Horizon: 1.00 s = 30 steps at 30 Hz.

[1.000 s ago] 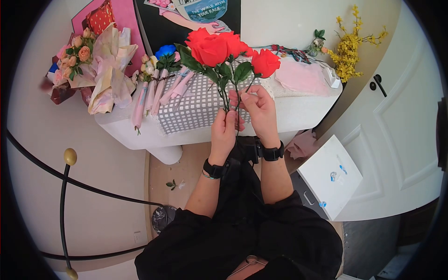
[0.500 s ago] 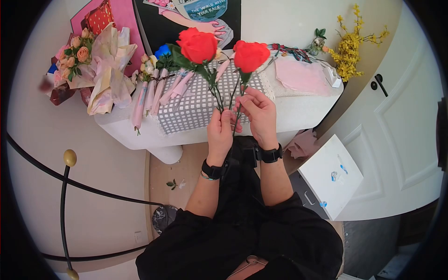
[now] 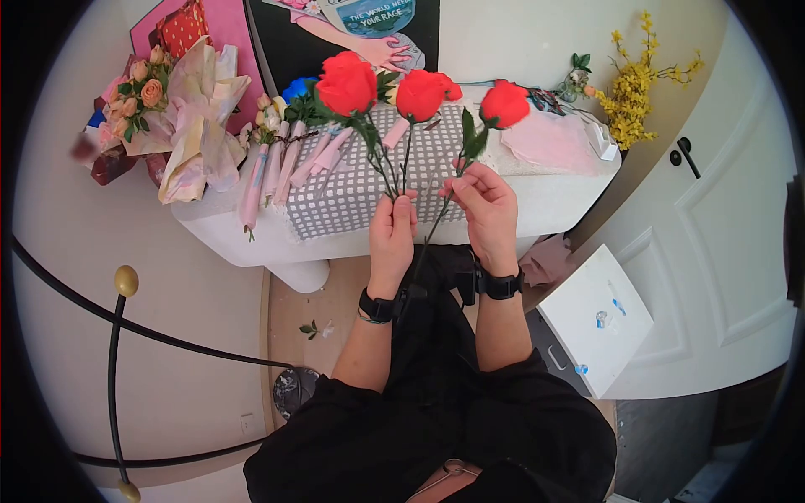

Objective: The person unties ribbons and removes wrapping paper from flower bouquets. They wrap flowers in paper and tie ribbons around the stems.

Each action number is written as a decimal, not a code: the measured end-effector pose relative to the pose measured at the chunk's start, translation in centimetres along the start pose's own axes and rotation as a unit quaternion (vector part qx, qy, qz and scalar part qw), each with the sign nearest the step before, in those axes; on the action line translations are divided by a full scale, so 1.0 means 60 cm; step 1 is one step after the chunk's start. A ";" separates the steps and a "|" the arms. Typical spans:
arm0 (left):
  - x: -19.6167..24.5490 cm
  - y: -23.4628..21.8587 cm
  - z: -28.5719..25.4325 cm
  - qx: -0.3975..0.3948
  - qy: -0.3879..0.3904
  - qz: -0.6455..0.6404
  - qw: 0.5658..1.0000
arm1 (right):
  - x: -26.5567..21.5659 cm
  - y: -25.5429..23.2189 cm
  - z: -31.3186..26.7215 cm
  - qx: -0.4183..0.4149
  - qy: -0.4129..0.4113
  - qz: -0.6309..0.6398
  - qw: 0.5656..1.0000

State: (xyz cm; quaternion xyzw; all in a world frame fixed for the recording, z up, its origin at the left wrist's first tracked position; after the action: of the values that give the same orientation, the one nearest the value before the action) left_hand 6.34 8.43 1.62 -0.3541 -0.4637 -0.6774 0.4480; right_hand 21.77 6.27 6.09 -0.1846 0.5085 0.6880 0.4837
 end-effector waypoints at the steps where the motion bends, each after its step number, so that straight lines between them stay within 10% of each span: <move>1: -0.001 0.005 0.000 -0.012 -0.006 -0.008 1.000 | -0.002 0.003 -0.002 -0.009 -0.005 -0.012 1.000; 30: -0.002 0.019 -0.008 -0.145 -0.052 -0.085 0.984 | 0.009 0.014 0.009 -0.021 0.027 -0.016 0.999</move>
State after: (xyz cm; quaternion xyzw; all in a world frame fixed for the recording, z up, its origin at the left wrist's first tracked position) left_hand 7.45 7.83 1.70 -0.4090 -0.4114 -0.7542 0.3077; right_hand 20.96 6.98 6.34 -0.2215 0.5036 0.6858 0.4765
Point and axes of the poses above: each hand's wrist, its own z-axis towards the middle knuckle, its own y-axis out of the palm, x = y × z, the point moved 9 cm from there along z, towards the middle knuckle, and after that the axes turned 3 degrees about -y, right-handed, at the moved point
